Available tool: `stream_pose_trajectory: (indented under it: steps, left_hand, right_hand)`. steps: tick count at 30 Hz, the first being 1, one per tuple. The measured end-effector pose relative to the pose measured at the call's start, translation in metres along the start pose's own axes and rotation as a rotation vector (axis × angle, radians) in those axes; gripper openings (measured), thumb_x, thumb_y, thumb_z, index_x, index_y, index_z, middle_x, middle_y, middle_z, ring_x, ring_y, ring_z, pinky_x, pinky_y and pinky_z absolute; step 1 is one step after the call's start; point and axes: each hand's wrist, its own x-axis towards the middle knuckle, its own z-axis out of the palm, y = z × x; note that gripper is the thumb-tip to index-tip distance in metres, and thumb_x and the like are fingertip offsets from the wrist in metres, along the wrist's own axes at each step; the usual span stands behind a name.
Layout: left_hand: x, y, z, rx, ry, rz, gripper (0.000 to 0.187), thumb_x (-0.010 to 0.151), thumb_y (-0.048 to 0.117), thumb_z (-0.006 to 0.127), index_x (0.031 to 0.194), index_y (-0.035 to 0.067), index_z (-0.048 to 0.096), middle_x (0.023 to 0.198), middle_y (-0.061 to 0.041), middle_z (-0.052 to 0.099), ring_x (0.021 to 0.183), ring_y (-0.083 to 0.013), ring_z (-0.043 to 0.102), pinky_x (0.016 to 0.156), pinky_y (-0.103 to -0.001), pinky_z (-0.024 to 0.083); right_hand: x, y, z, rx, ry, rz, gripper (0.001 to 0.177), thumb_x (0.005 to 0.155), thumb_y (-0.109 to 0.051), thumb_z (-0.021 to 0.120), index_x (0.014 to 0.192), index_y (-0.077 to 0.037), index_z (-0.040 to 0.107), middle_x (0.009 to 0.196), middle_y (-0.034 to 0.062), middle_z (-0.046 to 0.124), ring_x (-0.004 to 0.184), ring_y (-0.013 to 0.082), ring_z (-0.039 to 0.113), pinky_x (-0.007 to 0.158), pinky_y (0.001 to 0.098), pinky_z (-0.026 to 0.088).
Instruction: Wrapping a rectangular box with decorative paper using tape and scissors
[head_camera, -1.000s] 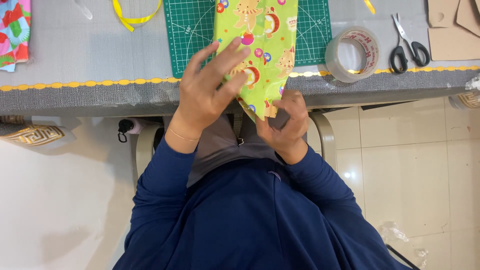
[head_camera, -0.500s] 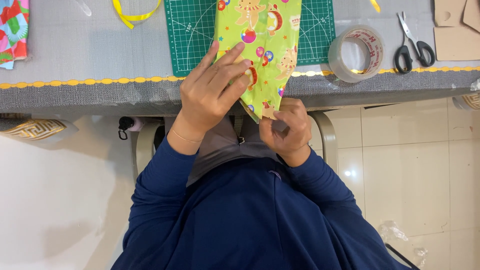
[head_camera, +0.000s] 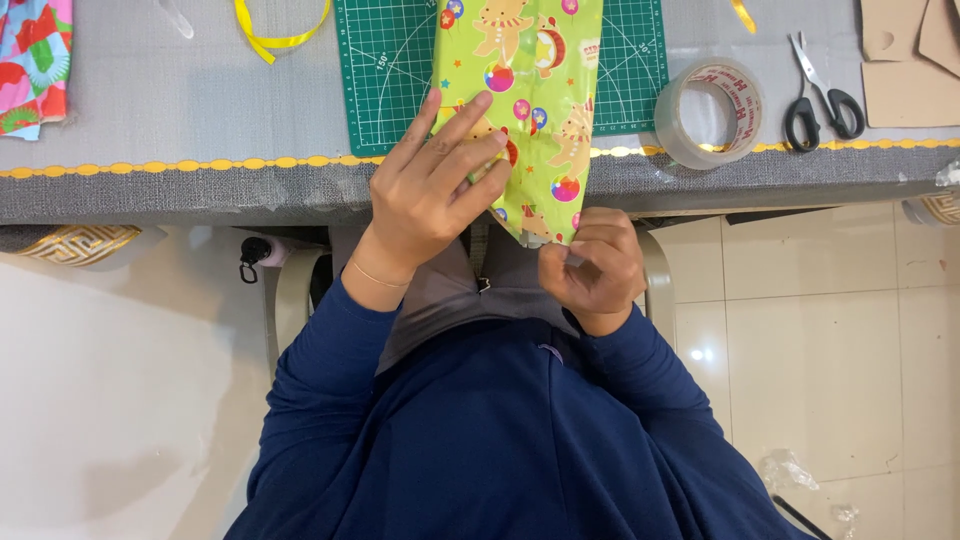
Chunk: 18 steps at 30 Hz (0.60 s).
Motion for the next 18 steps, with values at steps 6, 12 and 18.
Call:
stream_pose_trajectory:
  steps: [6,12,18]
  left_hand:
    - [-0.009,-0.008,-0.005,0.039,-0.098,0.048,0.021,0.096,-0.004,0.09,0.11,0.005,0.077,0.116,-0.01,0.074,0.12,-0.035,0.067,0.104,-0.056,0.055]
    - [-0.006,-0.01,-0.013,0.049,-0.186,0.056,0.017,0.105,0.002,0.078,0.121,0.006,0.075,0.124,-0.009,0.068,0.127,-0.033,0.064,0.108,-0.054,0.053]
    - [-0.001,-0.008,-0.026,-0.176,-0.263,-0.057,0.022,0.107,0.001,0.08,0.124,0.009,0.071,0.127,-0.013,0.065,0.133,-0.0399,0.063,0.114,-0.069,0.032]
  right_hand:
    - [0.009,-0.007,0.01,-0.044,-0.055,-0.018,0.022,0.085,0.006,0.061,0.099,-0.004,0.047,0.083,0.0138,0.055,0.067,0.0279,0.056,0.061,0.0389,0.054]
    - [0.011,-0.012,0.011,-0.012,-0.098,0.097,0.029,0.092,-0.017,0.067,0.109,-0.002,0.048,0.088,0.0167,0.053,0.071,0.0294,0.054,0.065,0.0403,0.049]
    - [-0.002,-0.009,0.013,0.022,-0.054,0.212,0.026,0.095,0.002,0.066,0.112,-0.004,0.047,0.097,0.0111,0.05,0.067,0.0211,0.046,0.059,0.0365,0.042]
